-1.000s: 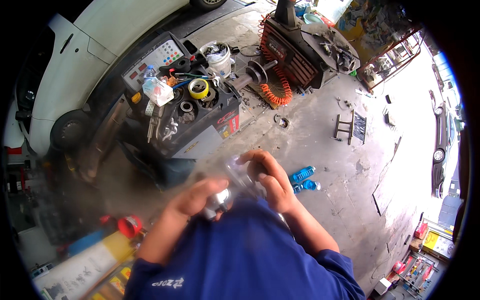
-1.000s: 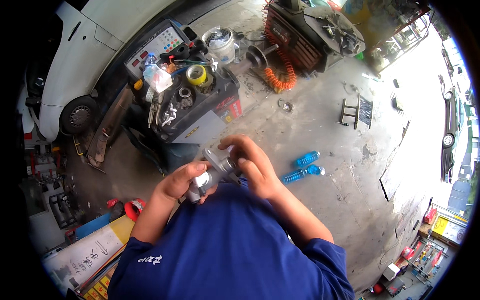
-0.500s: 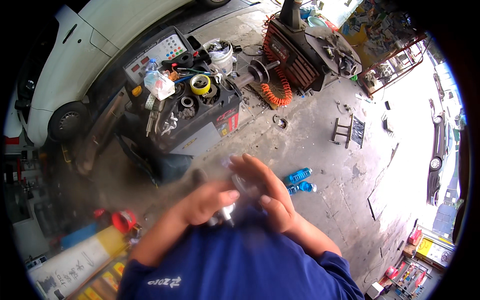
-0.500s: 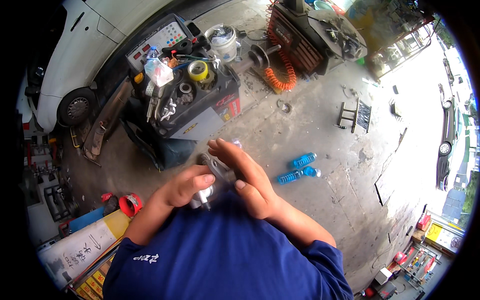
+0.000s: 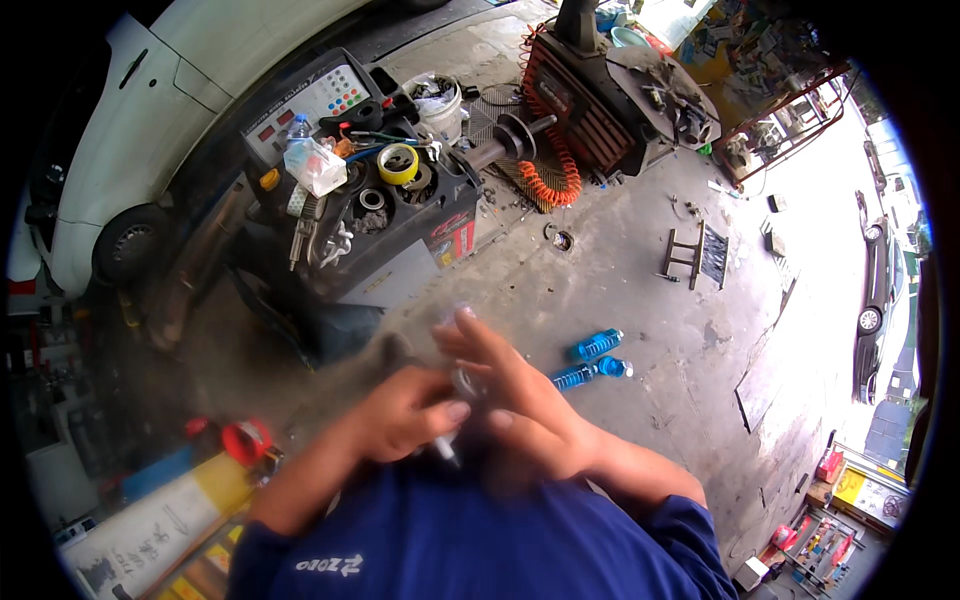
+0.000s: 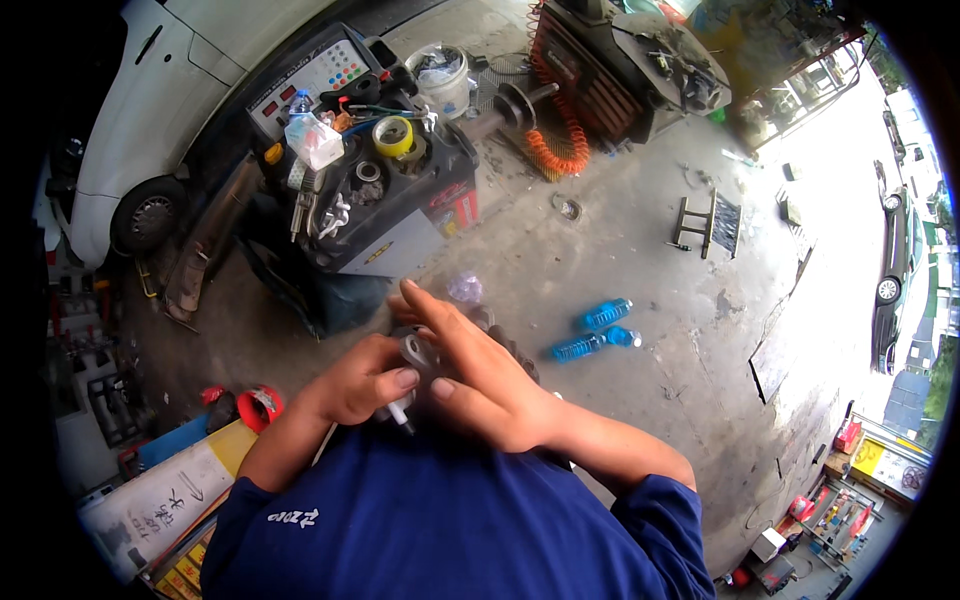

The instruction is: The person walks through a garage, picks up a cardboard box, and opens it to retrieve a metal car part wrapped in plastic. They unwrap the part and use a hammer to tap it, seemingly to loosen or adjust it.

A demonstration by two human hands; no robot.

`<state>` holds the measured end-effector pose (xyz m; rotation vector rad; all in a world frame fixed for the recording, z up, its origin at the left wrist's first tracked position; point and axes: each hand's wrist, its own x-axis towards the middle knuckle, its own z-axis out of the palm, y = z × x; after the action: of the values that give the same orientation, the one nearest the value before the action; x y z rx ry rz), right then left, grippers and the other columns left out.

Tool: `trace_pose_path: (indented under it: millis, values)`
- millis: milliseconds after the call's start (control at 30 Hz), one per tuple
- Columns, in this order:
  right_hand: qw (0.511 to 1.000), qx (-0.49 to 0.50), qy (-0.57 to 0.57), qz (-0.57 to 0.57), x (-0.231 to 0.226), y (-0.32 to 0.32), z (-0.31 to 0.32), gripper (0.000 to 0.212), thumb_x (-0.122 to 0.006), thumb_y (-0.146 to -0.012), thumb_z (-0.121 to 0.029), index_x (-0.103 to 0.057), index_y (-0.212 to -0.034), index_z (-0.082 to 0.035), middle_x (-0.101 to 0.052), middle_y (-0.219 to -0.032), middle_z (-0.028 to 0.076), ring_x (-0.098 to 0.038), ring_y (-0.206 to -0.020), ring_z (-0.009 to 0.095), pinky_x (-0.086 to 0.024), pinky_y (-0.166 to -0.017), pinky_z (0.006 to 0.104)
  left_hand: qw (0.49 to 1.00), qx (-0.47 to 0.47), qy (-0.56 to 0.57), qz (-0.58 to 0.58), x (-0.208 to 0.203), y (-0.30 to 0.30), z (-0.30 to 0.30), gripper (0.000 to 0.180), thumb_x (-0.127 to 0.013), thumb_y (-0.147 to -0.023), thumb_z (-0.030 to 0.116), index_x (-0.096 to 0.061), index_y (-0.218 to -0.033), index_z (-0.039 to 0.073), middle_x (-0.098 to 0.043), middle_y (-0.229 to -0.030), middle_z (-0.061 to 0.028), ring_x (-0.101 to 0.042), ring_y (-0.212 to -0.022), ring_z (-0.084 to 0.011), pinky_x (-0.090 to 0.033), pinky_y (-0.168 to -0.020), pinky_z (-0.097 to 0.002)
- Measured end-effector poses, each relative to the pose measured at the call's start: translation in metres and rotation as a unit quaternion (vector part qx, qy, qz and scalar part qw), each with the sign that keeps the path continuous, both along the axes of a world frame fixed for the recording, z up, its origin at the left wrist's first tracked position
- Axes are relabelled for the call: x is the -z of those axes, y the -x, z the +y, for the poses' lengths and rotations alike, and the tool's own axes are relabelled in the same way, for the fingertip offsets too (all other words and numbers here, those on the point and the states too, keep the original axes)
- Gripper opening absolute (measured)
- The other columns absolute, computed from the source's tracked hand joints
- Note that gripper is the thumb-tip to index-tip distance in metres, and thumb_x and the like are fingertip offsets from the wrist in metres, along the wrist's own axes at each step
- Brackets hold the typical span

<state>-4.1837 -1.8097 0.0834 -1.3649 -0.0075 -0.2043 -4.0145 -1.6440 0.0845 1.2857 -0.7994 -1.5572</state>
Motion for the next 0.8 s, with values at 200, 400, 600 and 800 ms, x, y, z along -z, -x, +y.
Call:
trace_pose_path:
  millis: [200,400,600,800]
  values:
    - [0.995,0.096,0.030,0.022,-0.001,-0.034,-0.023,0.083,-0.048,-0.115,-0.050,-0.024,-0.177,0.001,-0.042,-0.173,0.029,-0.038,-0.164,0.038,-0.025,-0.134,0.0503,0.988,-0.101,-0.025,0.117,0.023,-0.009,0.028,0.070,-0.066,-0.093,0.057,-0.065,-0.132,-0.001,-0.071,-0.090,-0.0110,-0.069,-0.070,-0.0195,-0.055,-0.062,-0.0311]
    - [0.984,-0.084,-0.143,0.062,0.007,-0.073,-0.007,0.074,-0.038,-0.121,-0.050,-0.031,-0.174,0.001,-0.048,-0.169,0.030,-0.046,-0.158,0.040,-0.034,-0.131,0.0487,0.988,-0.089,0.009,0.124,0.017,-0.043,0.049,0.065,-0.071,-0.087,0.056,-0.071,-0.116,-0.002,-0.071,-0.090,-0.0096,-0.068,-0.072,-0.0179,-0.052,-0.062,-0.0302]
    - [0.989,-0.144,0.044,-0.011,-0.006,-0.137,0.011,0.070,-0.047,-0.119,-0.041,-0.034,-0.172,0.003,-0.050,-0.167,0.028,-0.049,-0.155,0.041,-0.038,-0.128,0.0494,0.963,-0.186,0.047,0.189,0.024,-0.074,0.088,0.053,-0.069,-0.090,0.046,-0.069,-0.118,0.001,-0.071,-0.094,-0.0079,-0.068,-0.078,-0.0163,-0.052,-0.064,-0.0292]
    - [0.949,-0.260,-0.116,0.131,0.032,-0.214,0.045,0.071,-0.046,-0.121,-0.049,-0.036,-0.172,-0.001,-0.061,-0.156,0.023,-0.063,-0.140,0.033,-0.047,-0.120,0.0430,0.957,-0.267,0.029,0.110,0.057,-0.104,0.156,0.068,-0.055,-0.102,0.057,-0.059,-0.138,0.000,-0.069,-0.083,-0.0153,-0.067,-0.065,-0.0205,-0.054,-0.058,-0.0322]
